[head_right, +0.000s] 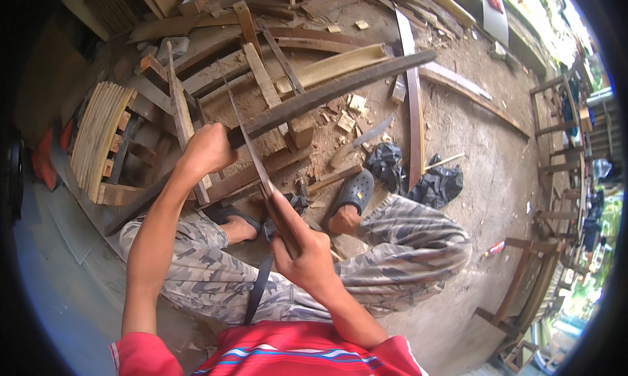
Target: The person sits on the floor and uses a hammer to remove nails from a wooden frame, then uses a hand saw to cut a wooden plank. The person continues to hammer and saw different parts of the frame, separating pieces of wood.
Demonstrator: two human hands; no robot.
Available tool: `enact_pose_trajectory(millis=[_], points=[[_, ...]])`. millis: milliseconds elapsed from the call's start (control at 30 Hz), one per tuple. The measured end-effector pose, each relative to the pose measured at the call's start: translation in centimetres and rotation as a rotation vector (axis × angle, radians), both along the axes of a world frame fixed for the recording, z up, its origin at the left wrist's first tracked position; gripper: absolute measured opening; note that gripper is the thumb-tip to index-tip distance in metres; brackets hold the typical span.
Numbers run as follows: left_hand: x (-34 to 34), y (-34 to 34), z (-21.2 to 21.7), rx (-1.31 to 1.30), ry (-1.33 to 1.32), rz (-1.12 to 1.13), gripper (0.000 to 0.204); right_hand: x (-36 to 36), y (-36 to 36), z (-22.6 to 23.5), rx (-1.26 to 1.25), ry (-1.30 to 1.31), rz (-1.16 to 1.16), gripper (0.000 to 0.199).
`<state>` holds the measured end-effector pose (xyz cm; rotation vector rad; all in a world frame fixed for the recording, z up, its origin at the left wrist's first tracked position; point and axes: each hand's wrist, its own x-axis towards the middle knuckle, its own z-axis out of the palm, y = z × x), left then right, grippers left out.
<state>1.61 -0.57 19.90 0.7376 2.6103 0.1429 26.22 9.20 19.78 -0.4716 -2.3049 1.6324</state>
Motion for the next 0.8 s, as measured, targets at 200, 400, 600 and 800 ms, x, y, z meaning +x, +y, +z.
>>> enact_pose_trajectory(millis=[200, 400, 600, 800], points=[[0.5, -0.7, -1.3, 0.071, 0.086, 0.017, 0.022, 13.1, 0.0, 1.8, 0.03, -0.037, 0.039, 0.069], [1.8, -0.5, -1.2, 0.021, 0.246, 0.013, 0.02, 0.7, 1.0, 3.4, -0.026, 0.021, 0.068, 0.065], [2.0, -0.3, -2.0, 0.081, 0.311, 0.018, 0.019, -5.2, 0.4, 1.5, -0.001, 0.019, 0.018, 0.066], [3.2, -0.4, -1.3, 0.062, 0.302, 0.027, 0.013, 11.0, 0.3, 3.7, 0.045, -0.071, 0.05, 0.063]])
